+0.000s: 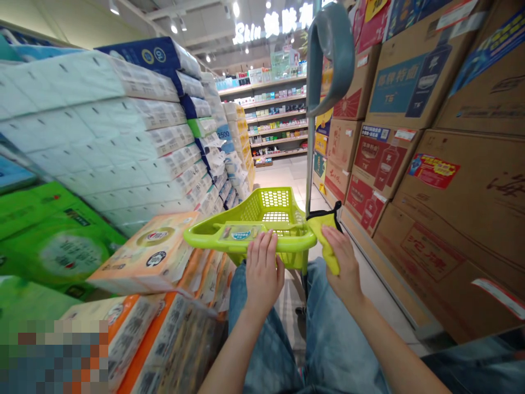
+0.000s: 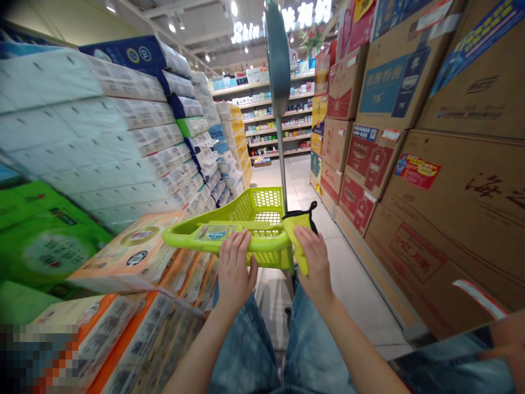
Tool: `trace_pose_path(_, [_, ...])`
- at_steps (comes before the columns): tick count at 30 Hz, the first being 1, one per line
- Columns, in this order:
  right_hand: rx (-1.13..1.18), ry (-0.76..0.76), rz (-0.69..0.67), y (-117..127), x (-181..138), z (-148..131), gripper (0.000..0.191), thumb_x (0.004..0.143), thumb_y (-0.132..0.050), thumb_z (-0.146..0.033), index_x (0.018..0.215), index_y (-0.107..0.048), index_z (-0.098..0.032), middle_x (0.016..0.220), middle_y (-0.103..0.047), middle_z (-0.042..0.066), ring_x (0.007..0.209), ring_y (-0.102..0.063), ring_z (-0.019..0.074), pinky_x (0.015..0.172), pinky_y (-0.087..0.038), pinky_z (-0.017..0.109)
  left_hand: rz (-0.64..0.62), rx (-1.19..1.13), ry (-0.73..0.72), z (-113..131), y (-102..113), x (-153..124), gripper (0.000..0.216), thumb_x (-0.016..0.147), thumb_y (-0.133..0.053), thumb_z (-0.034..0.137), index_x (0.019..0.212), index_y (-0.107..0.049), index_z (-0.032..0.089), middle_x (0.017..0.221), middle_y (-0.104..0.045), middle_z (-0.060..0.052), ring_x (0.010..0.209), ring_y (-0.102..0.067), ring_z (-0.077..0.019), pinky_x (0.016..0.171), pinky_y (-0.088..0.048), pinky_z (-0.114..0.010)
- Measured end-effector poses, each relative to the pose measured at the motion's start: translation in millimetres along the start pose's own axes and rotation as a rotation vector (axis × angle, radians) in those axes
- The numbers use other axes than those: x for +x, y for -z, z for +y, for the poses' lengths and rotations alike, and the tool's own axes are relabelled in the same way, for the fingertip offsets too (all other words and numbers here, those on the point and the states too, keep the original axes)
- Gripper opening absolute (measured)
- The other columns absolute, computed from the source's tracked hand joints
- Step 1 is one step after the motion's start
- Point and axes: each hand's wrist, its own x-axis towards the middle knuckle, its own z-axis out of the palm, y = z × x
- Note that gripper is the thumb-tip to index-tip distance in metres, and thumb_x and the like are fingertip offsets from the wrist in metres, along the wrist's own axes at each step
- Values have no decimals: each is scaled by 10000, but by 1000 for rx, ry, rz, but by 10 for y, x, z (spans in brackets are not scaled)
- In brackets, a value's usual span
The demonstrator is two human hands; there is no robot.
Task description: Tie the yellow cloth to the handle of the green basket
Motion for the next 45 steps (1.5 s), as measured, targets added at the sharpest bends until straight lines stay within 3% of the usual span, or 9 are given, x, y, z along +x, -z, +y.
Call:
trace_pose_path(4, [134,-144,50,-192,-109,-131,634,882,-433,-90,1487,-421,-278,1501,-498,66,1419,-422,240,1204,-277,553,-49,22,9,-29,39,21,552,885,-463,80,1434,-414,100,1455,-516,-160,1416,-387,-280,1185,-281,-496])
trace_pose_path(8, [229,-332,274,-322,-86,-473,588,940,-459,-157,1511,-378,-268,1541,-445,74,1425,-415,231,1177,-355,504,-83,44,-14,-81,45,20,584,875,-463,80,1454,-394,99,1473,-504,-152,1427,-376,-269,1193,-283,-476])
trace_pose_path(10, [185,-283,332,-309,-13,-555,617,944,-464,-162,1535,-325,-276,1574,-392,77,1449,-374,244,1187,-322,536,-88,49,-19,-98,36,15,589,878,-468,98,1461,-383,95,1480,-497,-150,1432,-369,-265,1196,-284,-471])
trace_pose_path(14, [-23,-74,59,-253,121,-478,684,927,-451,-155,1564,-237,-282,1626,-271,90,1500,-245,298,1190,-106,681,-90,52,-8,-82,8,15,602,880,-459,109,1475,-363,99,1498,-479,-143,1441,-355,-262,1202,-278,-474])
trace_pose_path(16, [-48,-65,-31,-260,124,-417,702,920,-412,-136,1576,-194,-258,1629,-259,103,1508,-220,290,1192,-133,669,-93,52,-8,-57,-5,20,611,876,-456,111,1478,-357,96,1501,-476,-145,1442,-353,-262,1201,-280,-475])
trace_pose_path(22, [-26,-40,-12,-489,-67,-571,749,910,-378,-82,1589,-94,-224,1656,-160,103,1527,-133,268,1202,-208,609,-95,91,-13,-34,-53,27,590,889,-441,104,1472,-365,73,1497,-479,-145,1444,-349,-257,1207,-278,-459])
trace_pose_path(30, [-103,192,-125,-412,-109,-392,731,899,-421,-61,1577,-189,-204,1572,-385,117,1502,-247,231,1229,-192,539,-89,149,-51,-142,-95,-2,562,920,-392,74,1481,-368,78,1483,-503,-129,1431,-378,-239,1192,-310,-433])
trace_pose_path(35, [20,-55,36,-201,-29,-119,726,878,-376,-31,1564,-246,-230,1612,-308,88,1489,-284,250,1201,-274,558,-91,135,-49,-111,-122,4,612,881,-401,41,1490,-360,84,1490,-497,-124,1437,-370,-246,1196,-305,-448])
trace_pose_path(45, [-110,181,-176,-374,-3,-573,726,894,-415,-68,1576,-196,-181,1536,-438,143,1476,-314,236,1220,-228,530,-106,124,-47,-124,-94,11,610,898,-413,76,1502,-328,80,1489,-492,-147,1451,-353,-249,1189,-321,-456])
